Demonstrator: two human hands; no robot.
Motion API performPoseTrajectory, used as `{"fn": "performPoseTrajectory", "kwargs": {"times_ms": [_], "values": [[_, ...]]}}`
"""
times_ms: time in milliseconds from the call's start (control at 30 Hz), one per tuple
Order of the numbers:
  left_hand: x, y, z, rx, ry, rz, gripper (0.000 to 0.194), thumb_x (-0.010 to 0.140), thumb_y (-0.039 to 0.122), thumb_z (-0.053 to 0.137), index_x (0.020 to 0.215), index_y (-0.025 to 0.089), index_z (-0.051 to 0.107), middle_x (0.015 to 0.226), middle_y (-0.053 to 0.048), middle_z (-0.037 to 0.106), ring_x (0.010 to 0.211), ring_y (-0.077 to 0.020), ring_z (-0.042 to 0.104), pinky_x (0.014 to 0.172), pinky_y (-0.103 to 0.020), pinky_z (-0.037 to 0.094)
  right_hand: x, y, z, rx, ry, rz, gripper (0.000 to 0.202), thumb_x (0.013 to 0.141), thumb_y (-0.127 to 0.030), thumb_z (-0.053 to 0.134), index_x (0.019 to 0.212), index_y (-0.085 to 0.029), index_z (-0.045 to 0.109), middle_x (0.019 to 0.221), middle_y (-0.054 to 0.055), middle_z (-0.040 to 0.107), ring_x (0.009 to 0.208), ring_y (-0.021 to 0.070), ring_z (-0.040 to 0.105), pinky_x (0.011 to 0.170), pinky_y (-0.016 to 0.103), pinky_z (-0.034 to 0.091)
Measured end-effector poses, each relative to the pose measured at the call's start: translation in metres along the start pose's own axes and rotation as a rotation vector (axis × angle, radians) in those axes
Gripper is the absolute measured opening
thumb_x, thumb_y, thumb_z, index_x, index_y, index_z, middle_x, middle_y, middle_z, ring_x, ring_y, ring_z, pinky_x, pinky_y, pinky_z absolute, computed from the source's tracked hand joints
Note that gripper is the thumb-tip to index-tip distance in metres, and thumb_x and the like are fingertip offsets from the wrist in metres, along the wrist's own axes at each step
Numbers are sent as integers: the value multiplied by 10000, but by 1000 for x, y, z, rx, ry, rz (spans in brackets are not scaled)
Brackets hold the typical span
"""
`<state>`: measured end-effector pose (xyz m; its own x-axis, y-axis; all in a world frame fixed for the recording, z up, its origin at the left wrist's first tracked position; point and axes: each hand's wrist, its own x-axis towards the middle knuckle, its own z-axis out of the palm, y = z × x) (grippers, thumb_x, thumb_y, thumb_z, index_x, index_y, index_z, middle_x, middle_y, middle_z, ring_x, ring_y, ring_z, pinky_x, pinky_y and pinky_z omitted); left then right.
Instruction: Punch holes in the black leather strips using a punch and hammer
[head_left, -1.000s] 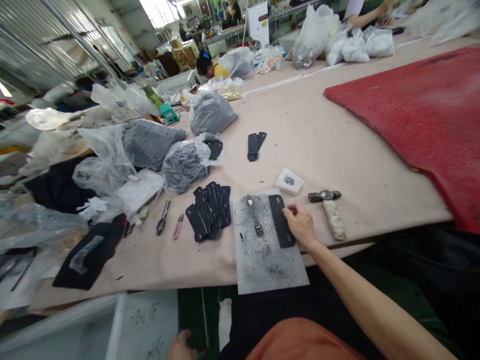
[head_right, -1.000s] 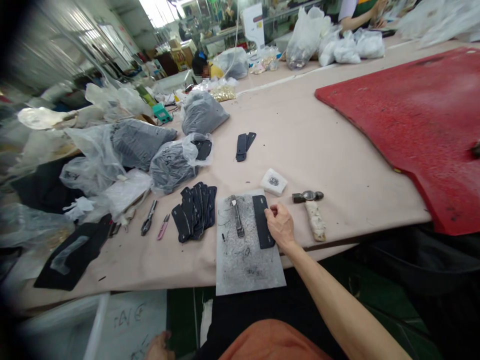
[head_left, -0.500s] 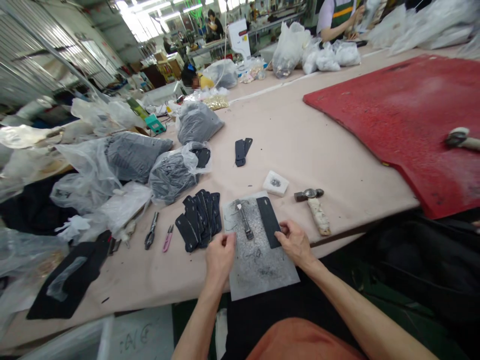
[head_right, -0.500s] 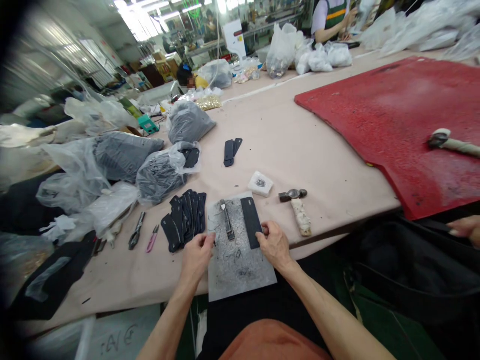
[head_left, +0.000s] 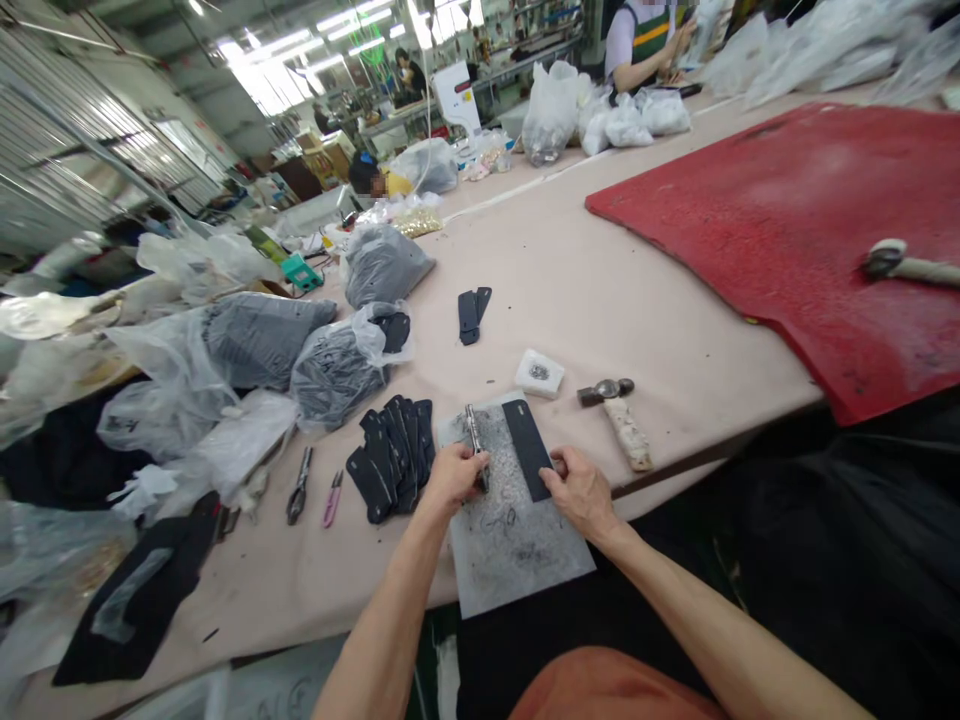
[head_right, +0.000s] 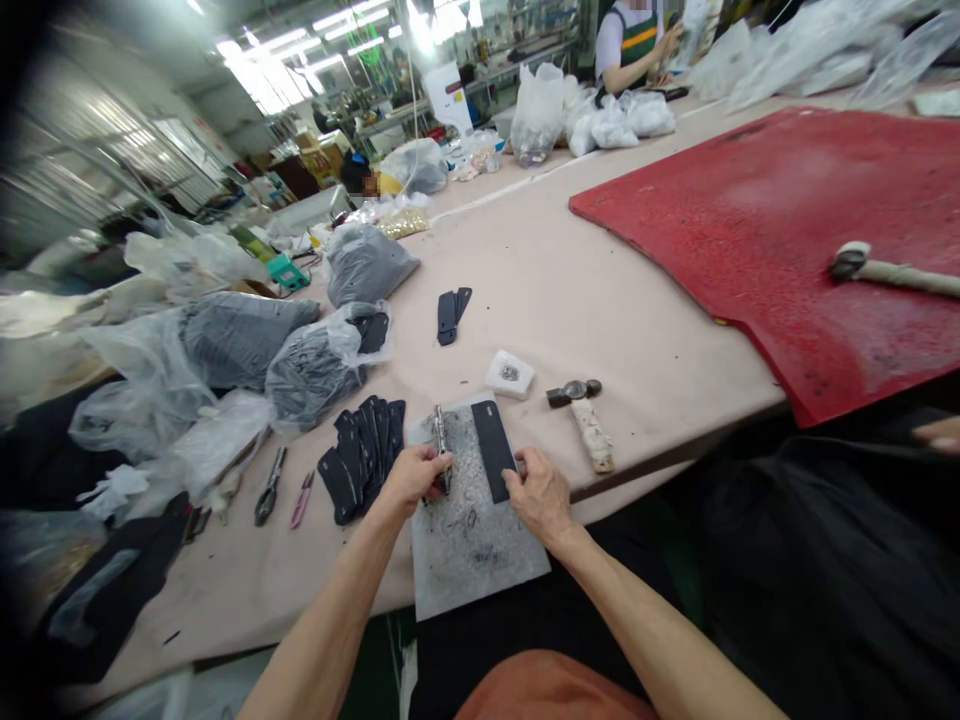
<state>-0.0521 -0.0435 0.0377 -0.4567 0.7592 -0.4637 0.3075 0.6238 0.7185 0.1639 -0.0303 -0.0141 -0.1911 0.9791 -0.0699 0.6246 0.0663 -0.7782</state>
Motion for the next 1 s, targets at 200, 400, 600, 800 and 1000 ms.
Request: {"fn": "performPoseTrajectory", "kwargs": {"times_ms": [200,400,600,800,1000], "values": [[-16,9,15,-585,-137,92,385,640,419,791,829,161,578,740,-20,684,634,-168,681,588,-276,562,1,2,-1,24,-20,-3,255,853,-408,554,980,-199,627,819,31,626,781,203,593,713,305,406],[-16,14,36,-734,-187,154,410,613,339,837,888,154,596,819,-21,708,722,-169,705,675,-288,589,2,8,-12,104,-131,-67,379,819,-380,607,1131,-167,610,900,43,614,773,182,573,729,304,438],[-12,6,49,-671,-141,240,411,680,407,794,938,139,620,918,-79,738,815,-207,722,777,-368,601,1,13,-17,101,-175,-167,500,793,-266,640,1278,-179,552,936,36,589,774,170,550,748,303,453],[-11,4,58,-504,-129,426,274,802,345,689,980,139,662,967,-93,735,881,-204,709,849,-363,571,2,6,-8,-57,-76,-143,370,880,-347,600,1219,-197,593,906,47,618,781,190,559,723,297,423],[-12,0,60,-272,-77,570,178,858,284,614,959,157,688,1011,-82,725,958,-199,677,919,-354,533,3,-2,-6,-99,-47,-99,368,913,-364,565,1239,-195,597,958,67,632,826,201,584,733,295,419]]}}
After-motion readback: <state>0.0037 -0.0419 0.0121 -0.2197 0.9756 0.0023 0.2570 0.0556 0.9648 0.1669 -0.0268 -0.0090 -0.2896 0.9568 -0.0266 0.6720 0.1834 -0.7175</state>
